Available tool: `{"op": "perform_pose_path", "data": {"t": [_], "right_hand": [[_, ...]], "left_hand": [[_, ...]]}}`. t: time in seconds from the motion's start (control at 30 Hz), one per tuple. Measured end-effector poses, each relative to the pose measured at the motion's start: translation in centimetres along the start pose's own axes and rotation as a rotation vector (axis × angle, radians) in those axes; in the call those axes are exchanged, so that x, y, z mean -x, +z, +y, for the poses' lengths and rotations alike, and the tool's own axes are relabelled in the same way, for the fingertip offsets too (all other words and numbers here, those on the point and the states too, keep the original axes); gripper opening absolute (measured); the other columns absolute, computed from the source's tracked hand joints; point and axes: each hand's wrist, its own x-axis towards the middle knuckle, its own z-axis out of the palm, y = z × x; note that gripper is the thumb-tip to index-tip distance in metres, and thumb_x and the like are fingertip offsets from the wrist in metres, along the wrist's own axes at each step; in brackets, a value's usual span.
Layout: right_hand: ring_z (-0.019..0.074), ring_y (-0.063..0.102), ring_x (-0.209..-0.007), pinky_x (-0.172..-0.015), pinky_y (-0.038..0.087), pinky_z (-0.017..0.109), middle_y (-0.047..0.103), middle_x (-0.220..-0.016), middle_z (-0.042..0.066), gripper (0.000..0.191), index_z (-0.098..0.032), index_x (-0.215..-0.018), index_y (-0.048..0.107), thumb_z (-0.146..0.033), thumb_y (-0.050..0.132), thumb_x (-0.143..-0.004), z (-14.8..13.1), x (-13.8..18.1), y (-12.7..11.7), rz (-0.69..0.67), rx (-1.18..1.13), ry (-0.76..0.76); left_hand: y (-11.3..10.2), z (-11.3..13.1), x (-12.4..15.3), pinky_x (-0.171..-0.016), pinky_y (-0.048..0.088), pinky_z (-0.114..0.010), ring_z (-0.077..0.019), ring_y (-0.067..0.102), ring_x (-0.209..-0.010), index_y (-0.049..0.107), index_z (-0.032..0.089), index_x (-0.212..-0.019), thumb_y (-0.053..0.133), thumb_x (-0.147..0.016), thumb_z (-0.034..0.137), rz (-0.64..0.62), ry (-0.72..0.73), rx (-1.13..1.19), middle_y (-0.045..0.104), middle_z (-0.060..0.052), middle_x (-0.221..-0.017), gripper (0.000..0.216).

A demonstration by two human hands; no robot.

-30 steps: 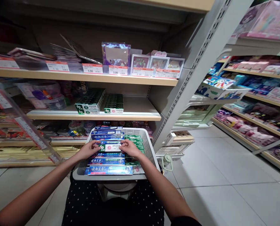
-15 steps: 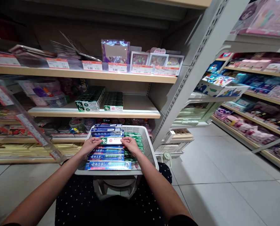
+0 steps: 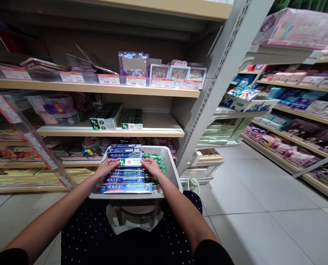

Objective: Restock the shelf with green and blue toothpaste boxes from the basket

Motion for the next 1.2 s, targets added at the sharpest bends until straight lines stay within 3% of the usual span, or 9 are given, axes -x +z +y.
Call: {"op": "perform_pose_path", "data": {"t": [0.27, 0.47, 0.67, 0.9, 1.2], "right_hand": [[0.0133, 0.061, -0.065, -0.062, 0.053, 0.026, 0.066, -0.077, 0.002, 0.022, -0.018, -0.076, 0.066, -0.036, 0.075, -0.069, -2.9, -0.4, 0.5, -0.024, 0.077, 0.025], [0.0160, 0.066, -0.077, -0.068, 0.054, 0.026, 0.068, -0.087, 0.004, 0.033, -0.017, -0.089, 0.062, -0.026, 0.080, -0.062, -8.5, -4.4, 0.9, 0.117, 0.209, -0.207], [0.0151, 0.066, -0.081, -0.079, 0.054, 0.030, 0.067, -0.089, 0.002, 0.033, -0.018, -0.093, 0.058, -0.018, 0.075, -0.065, -13.1, -9.5, 1.8, 0.283, 0.427, -0.402], [0.0162, 0.067, -0.087, -0.084, 0.054, 0.031, 0.066, -0.106, 0.007, 0.026, -0.018, -0.098, 0.057, -0.019, 0.067, -0.074, -12.7, -13.0, 2.3, 0.398, 0.527, -0.426], [0.0183, 0.067, -0.089, -0.084, 0.053, 0.032, 0.067, -0.099, 0.007, 0.022, -0.019, -0.095, 0.054, -0.020, 0.065, -0.076, -12.7, -15.0, 2.3, 0.395, 0.545, -0.452]], "left_hand": [[-0.4, 0.4, -1.7, -0.066, 0.057, -0.028, -0.0141, 0.067, -0.062, 0.063, 0.015, -0.090, 0.085, -0.058, 0.039, -0.041, 0.005, 0.088, 0.071, -0.004, -0.081, 0.046], [0.2, 5.9, -4.9, -0.071, 0.056, -0.033, -0.0198, 0.069, -0.073, 0.064, 0.013, -0.094, 0.081, -0.062, 0.037, 0.092, 0.309, -0.088, 0.072, -0.007, -0.080, 0.044], [1.9, 11.2, -9.1, -0.083, 0.053, -0.033, -0.0205, 0.069, -0.087, 0.061, 0.015, -0.096, 0.066, -0.076, 0.022, 0.311, 0.587, -0.301, 0.071, -0.010, -0.093, 0.021], [3.4, 11.6, -11.8, -0.089, 0.048, -0.037, -0.0249, 0.067, -0.095, 0.058, 0.014, -0.108, 0.055, -0.086, 0.020, 0.436, 0.659, -0.535, 0.069, -0.015, -0.101, 0.023], [3.7, 11.4, -14.1, -0.089, 0.048, -0.035, -0.0256, 0.066, -0.098, 0.057, 0.013, -0.113, 0.049, -0.089, 0.022, 0.475, 0.671, -0.563, 0.069, -0.016, -0.103, 0.027]]}}
